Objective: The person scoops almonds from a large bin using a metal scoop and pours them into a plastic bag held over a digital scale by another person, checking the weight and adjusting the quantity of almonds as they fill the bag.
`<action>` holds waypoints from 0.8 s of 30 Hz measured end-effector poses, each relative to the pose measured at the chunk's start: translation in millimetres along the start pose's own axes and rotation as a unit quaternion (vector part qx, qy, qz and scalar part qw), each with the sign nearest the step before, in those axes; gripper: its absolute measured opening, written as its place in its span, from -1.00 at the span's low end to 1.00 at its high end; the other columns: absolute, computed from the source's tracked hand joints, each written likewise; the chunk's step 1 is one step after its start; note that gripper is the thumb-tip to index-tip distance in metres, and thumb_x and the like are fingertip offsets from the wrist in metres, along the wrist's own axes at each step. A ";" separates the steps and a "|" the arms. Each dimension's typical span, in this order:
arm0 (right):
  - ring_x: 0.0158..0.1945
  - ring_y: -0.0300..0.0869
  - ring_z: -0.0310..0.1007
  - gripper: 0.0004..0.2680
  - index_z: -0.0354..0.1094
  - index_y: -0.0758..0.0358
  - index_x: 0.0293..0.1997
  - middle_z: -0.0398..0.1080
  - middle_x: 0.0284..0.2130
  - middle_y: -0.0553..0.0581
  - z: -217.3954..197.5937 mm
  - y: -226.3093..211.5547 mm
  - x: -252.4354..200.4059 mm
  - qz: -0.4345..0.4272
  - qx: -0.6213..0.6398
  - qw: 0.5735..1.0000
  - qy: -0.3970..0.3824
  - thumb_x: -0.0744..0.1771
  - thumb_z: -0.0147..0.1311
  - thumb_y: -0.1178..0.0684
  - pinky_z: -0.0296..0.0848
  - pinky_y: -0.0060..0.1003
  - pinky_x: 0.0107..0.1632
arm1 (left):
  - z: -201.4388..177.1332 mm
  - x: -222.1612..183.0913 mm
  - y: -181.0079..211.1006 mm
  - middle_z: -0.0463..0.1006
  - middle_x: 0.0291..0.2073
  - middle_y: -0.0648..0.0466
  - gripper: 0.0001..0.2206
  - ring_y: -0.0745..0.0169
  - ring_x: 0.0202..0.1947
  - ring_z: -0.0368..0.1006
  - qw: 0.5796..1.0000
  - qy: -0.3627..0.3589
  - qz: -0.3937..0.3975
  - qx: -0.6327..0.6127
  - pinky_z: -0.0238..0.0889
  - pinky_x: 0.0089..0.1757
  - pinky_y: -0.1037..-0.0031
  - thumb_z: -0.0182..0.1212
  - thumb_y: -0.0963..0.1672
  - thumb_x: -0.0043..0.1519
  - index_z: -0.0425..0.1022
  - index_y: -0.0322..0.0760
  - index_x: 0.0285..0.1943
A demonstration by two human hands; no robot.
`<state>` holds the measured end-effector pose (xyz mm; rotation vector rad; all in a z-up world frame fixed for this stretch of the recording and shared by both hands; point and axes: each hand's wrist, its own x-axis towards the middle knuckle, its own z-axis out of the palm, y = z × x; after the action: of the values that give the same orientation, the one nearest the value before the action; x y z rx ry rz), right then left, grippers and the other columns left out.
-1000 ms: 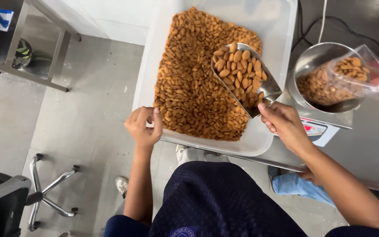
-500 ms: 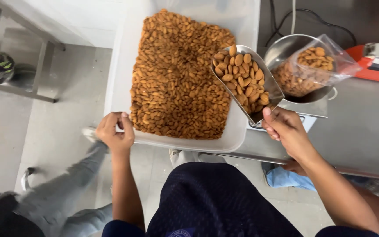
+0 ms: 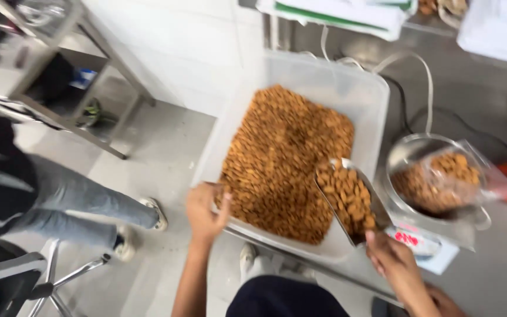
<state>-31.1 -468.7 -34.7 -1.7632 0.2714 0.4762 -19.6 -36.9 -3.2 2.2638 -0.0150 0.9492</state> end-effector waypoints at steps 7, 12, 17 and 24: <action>-0.65 -0.25 0.06 -0.64 0.33 0.40 -0.47 0.19 -0.67 0.07 15.5 18.2 23.3 0.040 0.005 0.999 0.031 0.36 0.09 -0.17 0.03 -0.32 -0.55 | -23.6 14.9 50.4 0.41 0.14 -0.17 -0.56 -0.23 0.15 0.32 0.993 -0.069 0.010 0.093 0.14 0.09 0.08 0.40 -0.01 0.11 0.49 -0.32 0.08; -0.65 -0.26 0.06 -0.67 0.36 0.40 -0.44 0.21 -0.66 0.08 13.8 16.7 26.2 0.042 0.010 0.998 0.038 0.34 0.09 -0.15 0.03 -0.33 -0.56 | -38.9 40.0 75.8 0.10 0.49 -0.21 -0.29 -0.44 0.46 0.01 1.000 -0.013 0.018 0.012 -0.04 0.30 -0.17 0.37 0.12 0.06 0.33 -0.12 0.39; -0.63 -0.26 0.06 -0.66 0.31 0.41 -0.43 0.21 -0.64 0.08 16.5 26.6 28.5 0.045 0.035 0.997 0.061 0.35 0.12 -0.16 0.03 -0.34 -0.55 | -41.7 47.3 38.5 0.03 0.60 -0.25 -0.01 -0.16 0.09 0.48 0.284 -0.021 -0.098 -0.954 0.54 -0.20 0.33 -0.01 0.34 0.27 -0.31 -0.05 0.75; -0.65 -0.30 0.07 -0.65 0.27 0.33 -0.47 0.19 -0.66 0.02 8.3 42.6 32.4 0.005 0.052 0.998 0.028 0.35 0.08 -0.19 0.02 -0.37 -0.57 | -26.9 52.1 30.4 0.08 0.54 -0.21 -0.07 -0.08 0.04 0.49 0.309 0.023 -0.119 -0.943 0.48 -0.35 0.49 0.02 0.31 0.29 -0.24 0.01 0.76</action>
<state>-21.9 -468.8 -88.0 -1.6768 0.3393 0.4133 -6.0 -32.4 61.3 -0.1147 -0.4724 0.1766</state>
